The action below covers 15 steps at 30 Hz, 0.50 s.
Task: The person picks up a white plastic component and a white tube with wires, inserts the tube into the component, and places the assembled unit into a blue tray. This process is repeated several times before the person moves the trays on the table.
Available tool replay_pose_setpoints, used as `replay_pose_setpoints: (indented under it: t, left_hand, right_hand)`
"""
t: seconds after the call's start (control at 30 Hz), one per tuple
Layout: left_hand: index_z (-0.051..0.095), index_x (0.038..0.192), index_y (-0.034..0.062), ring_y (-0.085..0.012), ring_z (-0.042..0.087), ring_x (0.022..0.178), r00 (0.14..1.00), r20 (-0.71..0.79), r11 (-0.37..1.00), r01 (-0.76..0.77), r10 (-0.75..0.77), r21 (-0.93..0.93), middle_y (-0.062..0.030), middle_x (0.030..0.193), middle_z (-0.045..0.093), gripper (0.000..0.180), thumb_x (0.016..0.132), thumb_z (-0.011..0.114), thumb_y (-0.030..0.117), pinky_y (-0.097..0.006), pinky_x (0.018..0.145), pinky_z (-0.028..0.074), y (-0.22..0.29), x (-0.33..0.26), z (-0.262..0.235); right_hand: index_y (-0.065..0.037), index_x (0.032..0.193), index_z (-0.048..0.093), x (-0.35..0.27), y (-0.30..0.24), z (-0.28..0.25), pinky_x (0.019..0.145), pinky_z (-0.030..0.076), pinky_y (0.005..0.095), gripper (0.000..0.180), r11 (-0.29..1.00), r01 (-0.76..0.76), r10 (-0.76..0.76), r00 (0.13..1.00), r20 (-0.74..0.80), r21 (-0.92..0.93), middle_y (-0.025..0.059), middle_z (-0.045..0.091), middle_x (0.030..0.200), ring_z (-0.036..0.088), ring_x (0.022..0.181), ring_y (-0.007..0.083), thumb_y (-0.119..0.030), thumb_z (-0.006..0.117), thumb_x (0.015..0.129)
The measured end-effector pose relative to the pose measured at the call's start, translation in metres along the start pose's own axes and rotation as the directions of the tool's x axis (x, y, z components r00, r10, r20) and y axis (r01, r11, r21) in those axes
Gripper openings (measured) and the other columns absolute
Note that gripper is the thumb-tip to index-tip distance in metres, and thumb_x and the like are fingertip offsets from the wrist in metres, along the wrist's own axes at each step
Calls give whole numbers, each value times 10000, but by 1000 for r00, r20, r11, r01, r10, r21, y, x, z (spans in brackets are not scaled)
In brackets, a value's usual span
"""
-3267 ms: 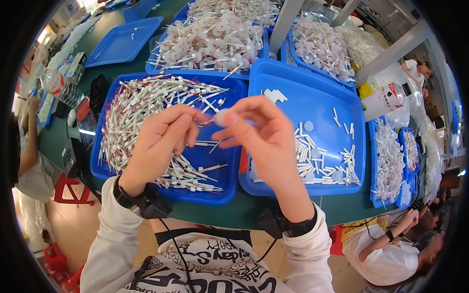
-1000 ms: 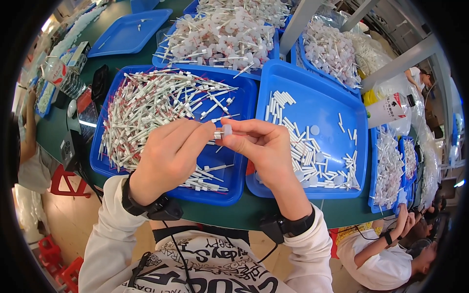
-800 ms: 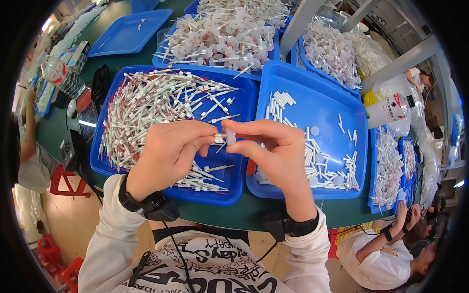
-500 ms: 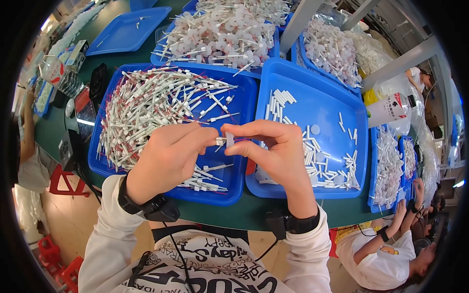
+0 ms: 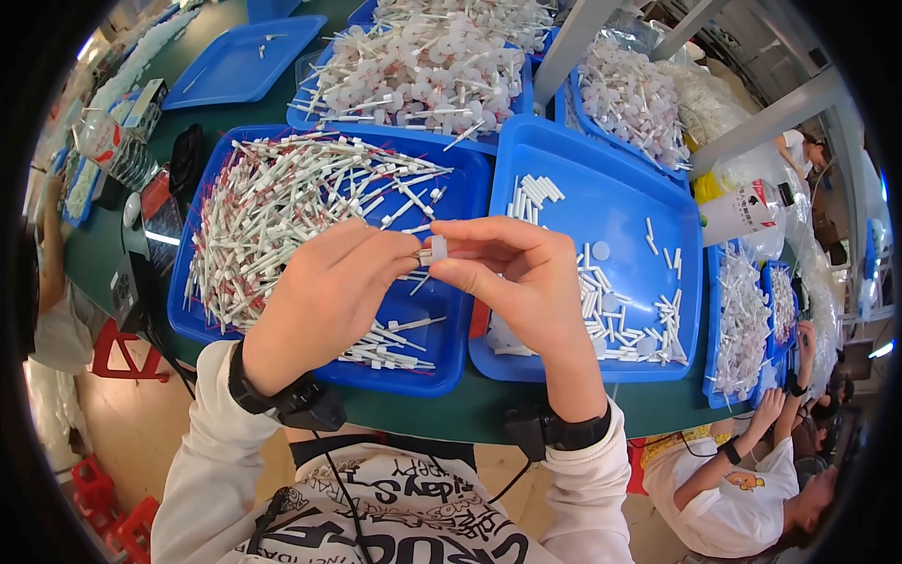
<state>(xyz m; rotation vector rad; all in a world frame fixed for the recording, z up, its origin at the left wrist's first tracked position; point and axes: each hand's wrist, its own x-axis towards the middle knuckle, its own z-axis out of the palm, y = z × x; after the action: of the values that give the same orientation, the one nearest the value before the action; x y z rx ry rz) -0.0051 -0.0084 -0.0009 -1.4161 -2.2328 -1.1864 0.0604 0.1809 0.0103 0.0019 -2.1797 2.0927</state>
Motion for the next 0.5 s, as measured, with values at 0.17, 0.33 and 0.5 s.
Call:
replay_pose_setpoints:
  t: [0.17, 0.33, 0.5]
  left_hand:
    - [605, 955, 29, -282, 539, 879, 990, 75, 986, 105, -116, 133, -92, 940, 558, 264, 723, 707, 102, -372, 778, 426, -10, -2, 0]
    - [620, 908, 69, -232, 528, 835, 947, 308, 960, 0, -90, 281, -70, 849, 544, 227, 707, 708, 129, -323, 756, 397, -15, -16, 8]
    - [584, 780, 57, -223, 531, 804, 947, 316, 910, -78, -60, 406, -63, 781, 554, 87, 712, 629, 91, -333, 748, 411, -17, -15, 18]
  right_hand:
    - [0, 1053, 657, 25, -29, -27, 773, 510, 233, 273, 981, 19, -41, 993, -114, -192, 57, 668, 928, 636, 847, 110, 16, 691, 783]
    - [-19, 1036, 673, 117, -41, -57, 711, 498, 247, 300, 834, 271, -356, 930, -93, -481, 73, 684, 898, 632, 811, 117, -167, 715, 778]
    - [-97, 993, 708, 194, -18, -55, 672, 485, 266, 333, 786, 205, -358, 920, -159, -583, 76, 694, 840, 620, 730, 118, -322, 740, 750]
